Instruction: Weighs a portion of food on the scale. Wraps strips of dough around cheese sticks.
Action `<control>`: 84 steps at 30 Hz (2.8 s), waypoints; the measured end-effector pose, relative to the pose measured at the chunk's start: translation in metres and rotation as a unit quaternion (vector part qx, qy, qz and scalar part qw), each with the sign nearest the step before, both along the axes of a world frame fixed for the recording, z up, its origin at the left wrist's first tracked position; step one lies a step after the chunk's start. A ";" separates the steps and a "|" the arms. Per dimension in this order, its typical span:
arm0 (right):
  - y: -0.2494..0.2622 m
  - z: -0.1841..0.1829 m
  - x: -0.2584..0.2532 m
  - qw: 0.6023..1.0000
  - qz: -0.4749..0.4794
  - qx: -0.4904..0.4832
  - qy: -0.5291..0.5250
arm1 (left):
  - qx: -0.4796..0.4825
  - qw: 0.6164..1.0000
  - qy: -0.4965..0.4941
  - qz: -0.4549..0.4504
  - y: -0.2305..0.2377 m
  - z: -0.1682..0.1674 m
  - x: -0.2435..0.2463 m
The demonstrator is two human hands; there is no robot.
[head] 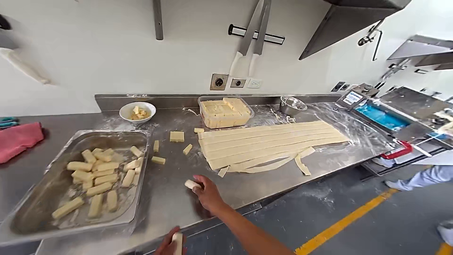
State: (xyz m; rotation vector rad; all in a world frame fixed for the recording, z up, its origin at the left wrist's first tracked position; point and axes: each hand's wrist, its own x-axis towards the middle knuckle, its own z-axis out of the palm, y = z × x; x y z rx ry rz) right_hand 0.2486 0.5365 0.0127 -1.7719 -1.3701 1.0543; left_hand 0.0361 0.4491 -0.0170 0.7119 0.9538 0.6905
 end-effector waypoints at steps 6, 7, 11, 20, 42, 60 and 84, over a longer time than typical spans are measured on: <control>0.030 -0.002 0.092 0.967 0.107 0.031 -0.230 | -0.106 0.990 -0.022 0.090 0.089 0.021 0.086; 0.027 -0.010 0.117 0.955 0.115 0.039 -0.270 | -0.112 0.989 -0.021 0.097 0.098 0.021 0.093; 0.031 -0.041 0.192 0.924 0.179 0.088 -0.325 | -0.134 0.983 -0.026 0.120 0.117 0.018 0.128; 0.074 -0.013 0.203 0.888 0.363 -0.063 -0.274 | -0.138 0.958 -0.024 0.250 0.097 0.027 0.203; 0.039 0.003 0.231 0.908 0.318 -0.183 0.202 | -0.172 0.939 -0.098 0.281 0.089 0.035 0.243; 0.052 -0.016 0.216 0.921 0.255 -0.212 0.203 | -0.119 0.957 -0.018 0.263 0.072 0.023 0.242; 0.073 -0.019 0.220 0.870 0.424 -0.247 0.047 | -0.124 0.929 0.042 0.345 0.084 0.017 0.246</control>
